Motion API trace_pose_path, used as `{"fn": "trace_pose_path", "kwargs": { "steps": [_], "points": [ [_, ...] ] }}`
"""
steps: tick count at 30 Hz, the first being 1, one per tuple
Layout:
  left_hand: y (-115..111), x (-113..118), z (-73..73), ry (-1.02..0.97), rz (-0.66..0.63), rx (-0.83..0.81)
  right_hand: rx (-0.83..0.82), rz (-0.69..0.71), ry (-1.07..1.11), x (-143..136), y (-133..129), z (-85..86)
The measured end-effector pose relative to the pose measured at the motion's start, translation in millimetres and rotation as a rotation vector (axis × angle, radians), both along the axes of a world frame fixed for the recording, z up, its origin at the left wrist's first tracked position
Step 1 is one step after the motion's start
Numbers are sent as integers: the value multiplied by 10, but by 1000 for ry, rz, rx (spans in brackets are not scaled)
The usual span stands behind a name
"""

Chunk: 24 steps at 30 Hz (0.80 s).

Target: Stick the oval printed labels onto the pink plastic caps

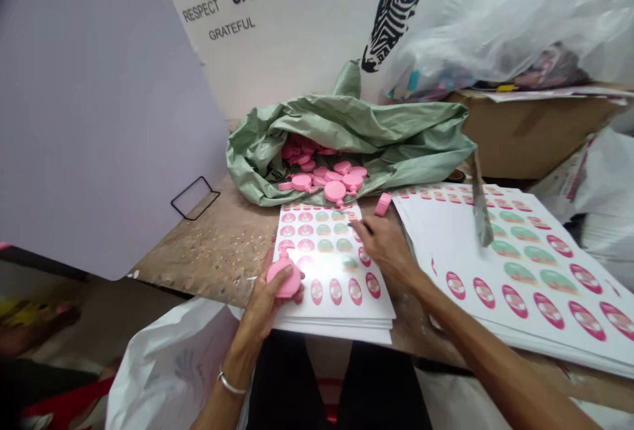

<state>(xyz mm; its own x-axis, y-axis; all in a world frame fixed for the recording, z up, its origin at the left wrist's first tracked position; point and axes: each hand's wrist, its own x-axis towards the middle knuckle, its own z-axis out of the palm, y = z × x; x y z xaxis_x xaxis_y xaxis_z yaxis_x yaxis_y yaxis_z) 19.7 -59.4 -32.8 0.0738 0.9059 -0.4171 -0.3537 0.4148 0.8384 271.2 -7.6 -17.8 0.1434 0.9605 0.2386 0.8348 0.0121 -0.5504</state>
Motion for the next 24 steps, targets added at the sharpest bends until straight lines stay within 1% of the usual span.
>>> {"fn": "trace_pose_path", "kwargs": {
  "steps": [2, 4, 7, 10, 13, 16, 19, 24],
  "points": [
    [86, -20, 17, -17, 46, -3, -16, 115, -16, -374, 104, -110],
    [158, -55, 22, -28, 67, 1, -24, 195, -60, -638, 129, -216],
    [187, -103, -10, -15, 34, 15, 8, 213, -159, -811, 19, -365],
    [141, -102, -62, -5, -10, 3, 55, 191, -234, -808, -145, -486],
    [94, -65, -103, -33, -44, 3, 98, 181, -290, -769, -244, -558],
    [85, -39, -147, -49, -77, 31, 147, 179, -325, -761, -273, -587],
    [97, -36, -197, -38, -71, 49, 168, 179, -327, -767, -282, -602],
    [118, -36, -218, 2, -68, 36, 122, 191, -267, -746, -283, -626]
  ]
}}
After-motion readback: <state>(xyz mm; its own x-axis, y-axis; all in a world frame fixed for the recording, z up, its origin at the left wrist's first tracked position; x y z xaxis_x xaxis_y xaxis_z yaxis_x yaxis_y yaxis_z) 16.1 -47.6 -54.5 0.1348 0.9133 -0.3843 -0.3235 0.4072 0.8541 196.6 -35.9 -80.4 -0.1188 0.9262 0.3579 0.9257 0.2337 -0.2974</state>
